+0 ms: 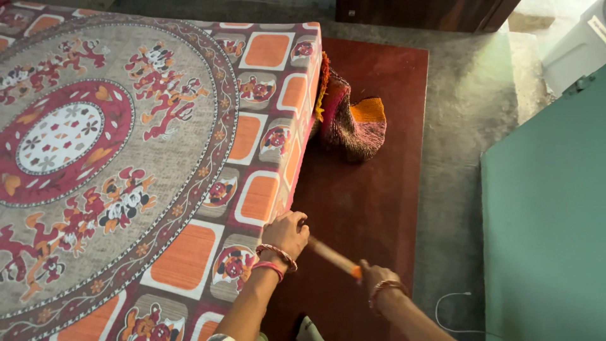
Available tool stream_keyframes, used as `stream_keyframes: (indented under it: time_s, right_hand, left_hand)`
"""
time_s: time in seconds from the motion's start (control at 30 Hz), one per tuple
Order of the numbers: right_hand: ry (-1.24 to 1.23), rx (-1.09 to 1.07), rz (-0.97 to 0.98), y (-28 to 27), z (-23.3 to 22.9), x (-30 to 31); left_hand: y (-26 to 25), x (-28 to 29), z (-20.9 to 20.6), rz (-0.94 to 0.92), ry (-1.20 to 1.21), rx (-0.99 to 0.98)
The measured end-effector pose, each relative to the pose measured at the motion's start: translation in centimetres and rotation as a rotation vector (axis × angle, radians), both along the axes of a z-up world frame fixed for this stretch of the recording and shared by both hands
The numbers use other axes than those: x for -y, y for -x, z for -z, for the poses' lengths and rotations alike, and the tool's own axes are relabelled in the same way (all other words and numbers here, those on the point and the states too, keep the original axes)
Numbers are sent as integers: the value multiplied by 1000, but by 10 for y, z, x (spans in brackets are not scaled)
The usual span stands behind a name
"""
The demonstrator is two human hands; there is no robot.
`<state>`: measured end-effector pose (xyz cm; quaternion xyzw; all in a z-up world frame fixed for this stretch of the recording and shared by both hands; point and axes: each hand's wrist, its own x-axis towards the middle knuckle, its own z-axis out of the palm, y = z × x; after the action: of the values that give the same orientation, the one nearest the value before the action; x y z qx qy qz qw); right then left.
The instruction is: The person cleans a round woven doormat by hand and using a broom stick, then folds it.
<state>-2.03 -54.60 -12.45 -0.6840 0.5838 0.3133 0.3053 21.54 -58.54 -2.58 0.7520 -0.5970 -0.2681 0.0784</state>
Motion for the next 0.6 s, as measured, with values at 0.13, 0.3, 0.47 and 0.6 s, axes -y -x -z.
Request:
stream_keyframes:
  time_s: [0.13, 0.3, 0.47, 0.6]
  right_hand:
    - [-96, 68, 70, -44, -12, 17]
    - [-7, 75, 423, -32, 36, 42]
    - [-18, -154, 666, 41, 81, 71]
    - [42, 43, 1231, 92, 77, 66]
  left_hand:
    - [-7, 13, -2, -11, 11, -8]
    - [-16, 19, -5, -6, -15, 9]
    - [-17, 24, 1, -3, -32, 2]
    - [-13, 28, 11, 30, 12, -5]
